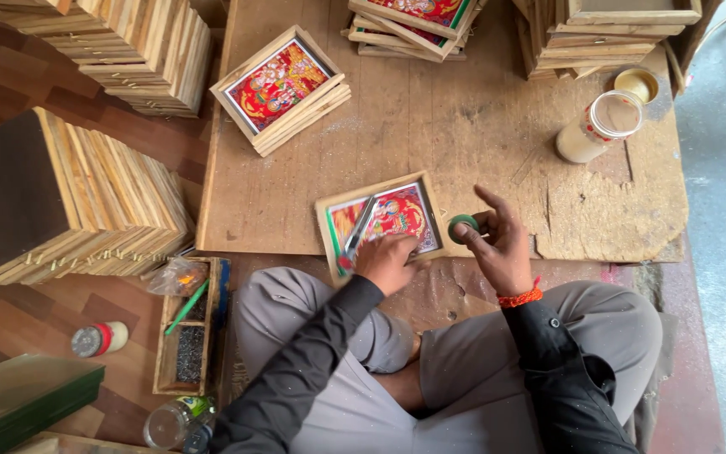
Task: The person sits on the floor and assembles small wooden picture frames by applying green tape to the edges and pressing them down with a utility knife. They handle multiple frames one at a time, stacking completed ones nearby.
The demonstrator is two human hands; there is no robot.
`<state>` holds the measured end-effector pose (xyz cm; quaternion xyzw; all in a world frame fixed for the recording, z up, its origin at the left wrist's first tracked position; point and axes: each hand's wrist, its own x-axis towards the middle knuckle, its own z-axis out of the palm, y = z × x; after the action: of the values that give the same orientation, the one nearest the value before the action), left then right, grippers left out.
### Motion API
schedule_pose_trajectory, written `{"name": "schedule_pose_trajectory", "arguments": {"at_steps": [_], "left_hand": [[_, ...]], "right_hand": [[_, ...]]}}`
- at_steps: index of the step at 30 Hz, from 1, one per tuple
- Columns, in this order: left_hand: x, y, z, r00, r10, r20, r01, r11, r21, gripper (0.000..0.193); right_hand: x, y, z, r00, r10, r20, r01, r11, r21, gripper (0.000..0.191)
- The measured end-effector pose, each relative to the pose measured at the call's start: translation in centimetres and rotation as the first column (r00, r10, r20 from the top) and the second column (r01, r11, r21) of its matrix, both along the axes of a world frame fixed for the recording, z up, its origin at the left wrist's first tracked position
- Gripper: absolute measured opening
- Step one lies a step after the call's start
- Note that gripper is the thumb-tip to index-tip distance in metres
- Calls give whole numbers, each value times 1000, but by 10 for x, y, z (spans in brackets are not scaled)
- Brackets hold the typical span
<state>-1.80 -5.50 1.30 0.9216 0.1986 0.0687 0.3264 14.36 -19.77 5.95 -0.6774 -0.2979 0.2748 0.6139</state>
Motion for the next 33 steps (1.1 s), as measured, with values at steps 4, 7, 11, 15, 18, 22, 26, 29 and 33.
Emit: {"name": "schedule_pose_trajectory", "arguments": {"at_steps": [4, 7, 11, 15, 18, 22, 26, 29, 33], "left_hand": [[24, -32, 6, 896, 360, 258, 37, 520, -854, 31], [31, -38, 11, 848, 493, 194, 71, 257, -964, 33], [29, -32, 11, 792, 585, 176, 44, 234, -971, 29], [26, -13, -1, 829, 550, 102, 68, 82, -994, 20], [30, 4, -11, 883, 455, 119, 43, 173, -984, 18], [43, 31, -13, 908, 241, 343, -85, 907, -413, 17], [65, 71, -9, 917, 136, 374, -216, 959, 182, 19], [67, 78, -15, 883, 111, 456, -225, 953, 203, 18], [68, 72, -32, 893, 128, 431, -258, 930, 260, 16]], "right_hand": [[-6, 0, 3, 999, 38, 4, -38, 993, 107, 56], [-12, 0, 11, 960, -35, 277, 29, 999, 25, 42], [-23, 3, 28, 705, -60, 706, 108, 994, -23, 21], [-30, 5, 40, 509, -49, 860, 102, 995, -4, 16], [-33, 4, 40, 466, -15, 884, 95, 995, -33, 14], [-36, -1, 29, 551, 196, 811, 154, 931, -330, 10], [-42, -8, 15, 604, 329, 726, 180, 831, -527, 15], [-44, -11, 7, 639, 366, 677, 174, 788, -591, 19], [-45, -9, 3, 640, 409, 650, 148, 765, -627, 31]]}}
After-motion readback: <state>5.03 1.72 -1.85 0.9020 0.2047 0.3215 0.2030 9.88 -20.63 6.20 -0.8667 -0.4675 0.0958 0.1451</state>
